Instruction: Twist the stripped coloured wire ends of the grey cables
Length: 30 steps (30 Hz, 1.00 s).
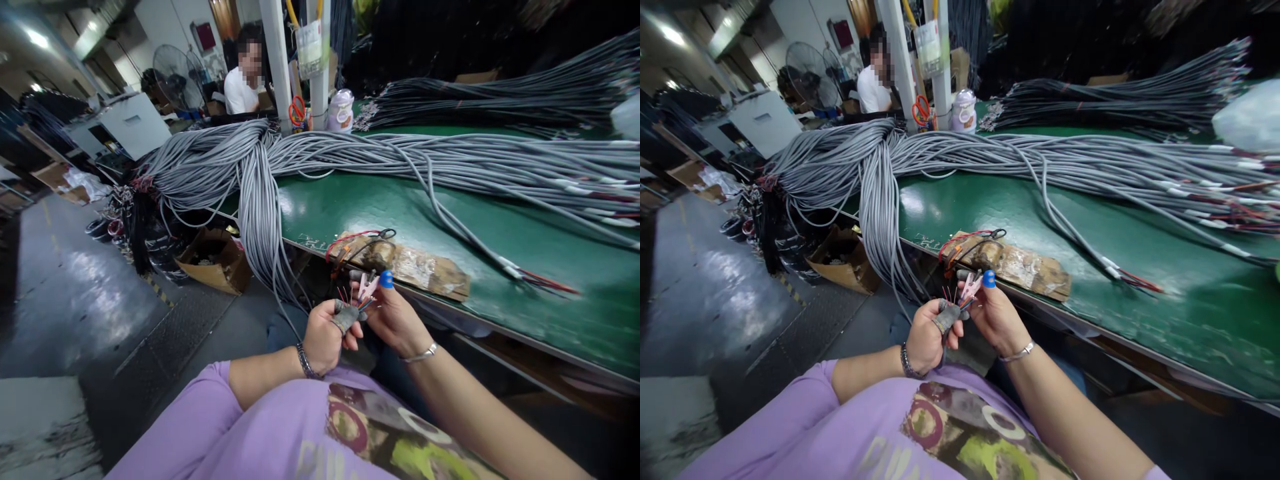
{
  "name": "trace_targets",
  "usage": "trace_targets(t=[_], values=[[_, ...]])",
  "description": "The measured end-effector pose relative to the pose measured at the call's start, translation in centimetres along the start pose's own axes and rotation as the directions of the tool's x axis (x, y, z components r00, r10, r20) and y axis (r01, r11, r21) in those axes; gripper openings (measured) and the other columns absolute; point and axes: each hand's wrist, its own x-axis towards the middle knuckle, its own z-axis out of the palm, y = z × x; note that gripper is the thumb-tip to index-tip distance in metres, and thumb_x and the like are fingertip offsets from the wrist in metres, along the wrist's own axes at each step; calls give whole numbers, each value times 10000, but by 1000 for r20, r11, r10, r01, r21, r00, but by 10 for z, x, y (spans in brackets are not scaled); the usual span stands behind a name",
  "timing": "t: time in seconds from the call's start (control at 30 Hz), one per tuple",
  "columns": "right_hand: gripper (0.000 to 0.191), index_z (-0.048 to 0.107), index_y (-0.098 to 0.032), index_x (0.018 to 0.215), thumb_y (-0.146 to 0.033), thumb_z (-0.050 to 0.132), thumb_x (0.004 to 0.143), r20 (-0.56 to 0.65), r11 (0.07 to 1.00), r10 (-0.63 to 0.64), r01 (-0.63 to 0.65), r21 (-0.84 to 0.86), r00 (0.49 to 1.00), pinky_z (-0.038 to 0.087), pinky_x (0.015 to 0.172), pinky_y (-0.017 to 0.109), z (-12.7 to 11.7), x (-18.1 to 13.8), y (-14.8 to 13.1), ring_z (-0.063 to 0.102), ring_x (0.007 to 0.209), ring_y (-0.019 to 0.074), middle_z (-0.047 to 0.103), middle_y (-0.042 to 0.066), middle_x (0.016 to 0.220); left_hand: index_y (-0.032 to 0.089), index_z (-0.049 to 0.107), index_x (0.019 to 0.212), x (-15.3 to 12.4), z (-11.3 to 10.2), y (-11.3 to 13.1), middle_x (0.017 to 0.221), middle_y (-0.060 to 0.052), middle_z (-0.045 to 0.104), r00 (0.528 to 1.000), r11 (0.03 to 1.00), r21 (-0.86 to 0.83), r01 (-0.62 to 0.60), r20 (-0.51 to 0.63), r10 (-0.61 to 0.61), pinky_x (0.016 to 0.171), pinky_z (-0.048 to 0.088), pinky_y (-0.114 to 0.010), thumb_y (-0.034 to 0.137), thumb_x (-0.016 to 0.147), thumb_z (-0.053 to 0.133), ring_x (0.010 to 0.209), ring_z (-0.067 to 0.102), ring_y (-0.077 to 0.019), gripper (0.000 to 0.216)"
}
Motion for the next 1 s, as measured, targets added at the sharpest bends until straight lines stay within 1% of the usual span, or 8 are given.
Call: trace_targets(t=[0.17,0.33,0.47,0.57,0.67,0.8,0.87,1.0], values=[[373,694,-188,705,-540,794,629,-48,981,80,-70,179,996,520,550,256,6,1,-4,599,540,134,704,28,670,145,543,667,1,-2,-1,520,18,585,1000,1000,23,16,4,-16,330,265,-175,417,718,675,323,446,-53,306],[415,688,-195,710,-597,760,636,-18,982,94,-90,167,995,505,541,249,7,-3,-4,575,535,120,698,22,694,145,540,644,1,-3,-1,505,20,577,1000,999,48,25,13,-26,329,277,-174,406,688,692,314,434,-50,305],[450,675,-220,724,-668,667,690,73,990,85,-92,108,994,492,553,268,3,-11,-9,561,557,133,677,22,708,145,550,663,-2,-7,-1,513,17,583,999,997,80,18,35,-21,324,272,-170,436,699,693,318,441,-52,326],[495,689,-218,779,-702,626,701,166,992,117,-122,19,979,489,581,284,-4,-21,-13,563,593,148,651,33,714,144,560,690,-6,-11,0,534,11,596,998,993,121,16,52,-23,325,272,-167,464,717,685,330,458,-55,345],[517,697,-193,818,-683,686,654,237,980,171,-141,-141,956,486,623,305,-14,-35,-13,574,645,166,645,47,736,145,558,700,-9,-14,2,562,1,609,997,987,159,7,81,-20,345,307,-165,503,726,679,359,491,-62,379],[353,679,-184,786,-516,754,690,193,916,24,56,-398,981,438,608,274,-18,-51,-10,519,621,138,613,10,678,143,564,691,-10,-14,4,580,-8,612,989,974,226,-13,149,-21,421,409,-186,521,691,710,430,541,-82,406],[335,671,-184,751,-508,740,704,182,870,-47,129,-476,982,442,623,276,-15,-56,-13,523,626,141,621,7,672,141,565,673,-9,-12,6,573,-12,610,975,962,273,18,209,-77,468,455,-212,515,633,755,462,559,-98,422],[375,672,-179,704,-547,737,679,255,815,-21,164,-556,967,466,627,280,-7,-60,-24,548,622,151,642,17,660,135,575,672,-8,-11,11,542,-12,600,933,936,331,118,287,-219,501,477,-246,518,532,809,477,567,-120,470]])
